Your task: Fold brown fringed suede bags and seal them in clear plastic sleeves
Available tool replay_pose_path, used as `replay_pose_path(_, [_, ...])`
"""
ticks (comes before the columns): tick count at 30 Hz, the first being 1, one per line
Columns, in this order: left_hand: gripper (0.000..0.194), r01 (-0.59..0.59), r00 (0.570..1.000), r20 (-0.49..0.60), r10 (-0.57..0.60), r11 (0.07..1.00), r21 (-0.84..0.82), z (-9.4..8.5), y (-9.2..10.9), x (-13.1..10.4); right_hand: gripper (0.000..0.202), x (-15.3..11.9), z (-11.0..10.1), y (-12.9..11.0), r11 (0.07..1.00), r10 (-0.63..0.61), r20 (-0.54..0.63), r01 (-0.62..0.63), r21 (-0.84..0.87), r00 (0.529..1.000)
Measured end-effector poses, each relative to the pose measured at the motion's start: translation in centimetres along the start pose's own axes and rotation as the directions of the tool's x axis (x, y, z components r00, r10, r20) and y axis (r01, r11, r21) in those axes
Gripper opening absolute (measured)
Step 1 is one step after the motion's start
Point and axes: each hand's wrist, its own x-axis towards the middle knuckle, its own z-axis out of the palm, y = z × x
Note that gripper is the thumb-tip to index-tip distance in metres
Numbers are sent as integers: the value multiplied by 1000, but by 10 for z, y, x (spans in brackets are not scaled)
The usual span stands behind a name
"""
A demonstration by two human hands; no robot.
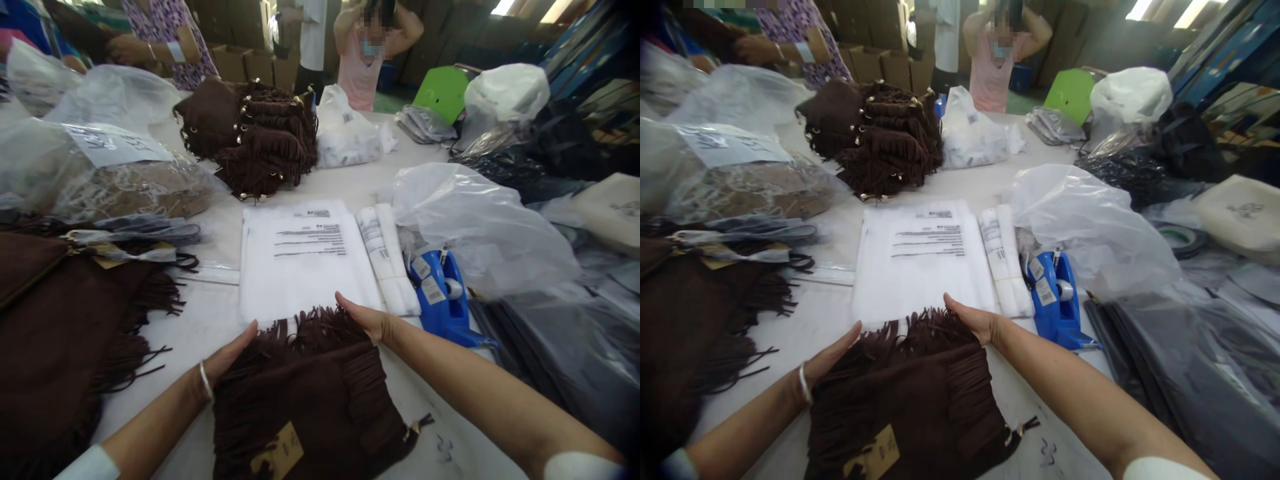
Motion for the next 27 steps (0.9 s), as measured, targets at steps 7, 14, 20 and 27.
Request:
replay_pose_path(7, [43, -450, 875, 193, 443, 601, 660, 30, -30, -16, 58, -42, 59, -13, 504, -223, 96, 199, -840, 970])
replay_pose_path(14, [46, -482, 815, 388, 430, 130, 867, 14, -99, -41, 49, -71, 103, 66, 36, -419, 287, 332, -943, 861])
replay_pose_path(20, [27, -454, 848, 261, 461, 378, 807, 34, -102, -70, 50, -99, 112, 59, 398, -697, 64, 458, -795, 715])
replay_pose_path(27, [37, -209, 518, 133, 845, -26, 978, -16, -40, -77, 48, -50, 101, 56, -58, -632, 84, 62, -996, 771])
